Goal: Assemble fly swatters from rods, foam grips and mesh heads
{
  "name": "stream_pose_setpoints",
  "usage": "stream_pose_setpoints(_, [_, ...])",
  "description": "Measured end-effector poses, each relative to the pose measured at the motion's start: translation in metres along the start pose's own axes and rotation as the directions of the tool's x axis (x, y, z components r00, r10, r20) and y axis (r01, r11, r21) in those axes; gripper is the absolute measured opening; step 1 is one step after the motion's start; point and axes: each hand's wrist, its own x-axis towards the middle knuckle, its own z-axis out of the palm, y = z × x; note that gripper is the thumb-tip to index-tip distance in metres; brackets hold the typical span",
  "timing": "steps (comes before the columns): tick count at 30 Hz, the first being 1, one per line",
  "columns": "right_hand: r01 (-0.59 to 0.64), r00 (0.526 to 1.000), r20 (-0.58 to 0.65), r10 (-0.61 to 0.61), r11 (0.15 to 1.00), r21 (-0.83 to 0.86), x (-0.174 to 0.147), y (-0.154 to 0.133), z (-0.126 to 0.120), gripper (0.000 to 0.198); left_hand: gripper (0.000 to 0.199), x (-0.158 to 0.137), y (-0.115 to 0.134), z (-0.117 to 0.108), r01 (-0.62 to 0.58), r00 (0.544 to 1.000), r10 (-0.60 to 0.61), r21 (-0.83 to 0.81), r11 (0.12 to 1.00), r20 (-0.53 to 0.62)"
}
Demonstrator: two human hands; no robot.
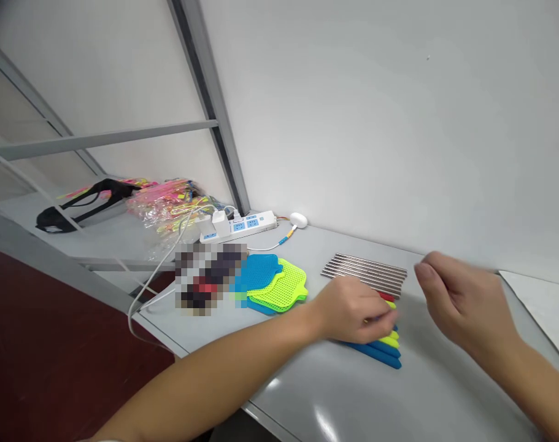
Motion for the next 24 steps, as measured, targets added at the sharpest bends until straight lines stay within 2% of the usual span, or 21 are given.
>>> stream_pose_setpoints(3, [-0.026,0.999,-0.016,0.029,0.988,0.149,-0.034,0.001,-0.008,0.042,0.045,-0.002,-0.003,-0.004,0.026,0.998,-0.024,0.030,0.999,-0.057])
stream_pose_setpoints(6, [-0.014,1.000,-0.009,0.017,0.969,0.247,-0.054,0.001,-0.011,0.037,0.044,-0.001,-0.002,-0.012,0.012,0.998,-0.009,0.071,0.997,-0.054])
stream_pose_setpoints(8, [0.033,0.999,-0.017,-0.030,0.958,0.284,-0.059,0.001,-0.013,0.033,0.043,0.002,-0.001,-0.021,-0.014,0.999,0.017,0.094,0.996,-0.030])
stream_pose_setpoints(11, [0.169,0.986,-0.049,-0.162,0.948,0.271,-0.063,0.000,-0.015,0.025,0.040,0.012,0.004,-0.038,-0.036,0.999,0.035,0.083,0.996,0.019])
stream_pose_setpoints(13, [0.307,0.952,-0.083,-0.295,0.916,0.258,-0.065,0.000,-0.013,0.019,0.036,0.018,0.008,-0.048,-0.046,0.994,0.041,0.058,0.997,0.099])
stream_pose_setpoints(17, [0.569,0.821,-0.169,-0.545,0.801,0.184,-0.070,0.001,0.003,0.011,0.031,0.014,0.021,-0.049,-0.137,0.947,0.112,0.063,0.989,0.301])
stream_pose_setpoints(20, [0.637,0.766,-0.207,-0.608,0.761,0.122,-0.073,0.001,0.017,0.014,0.028,-0.002,0.031,-0.039,-0.217,0.921,0.168,0.105,0.971,0.352])
stream_pose_setpoints(24, [0.643,0.754,-0.236,-0.613,0.763,0.074,-0.076,-0.005,0.022,0.011,0.029,-0.020,0.036,-0.030,-0.217,0.919,0.160,0.123,0.968,0.361])
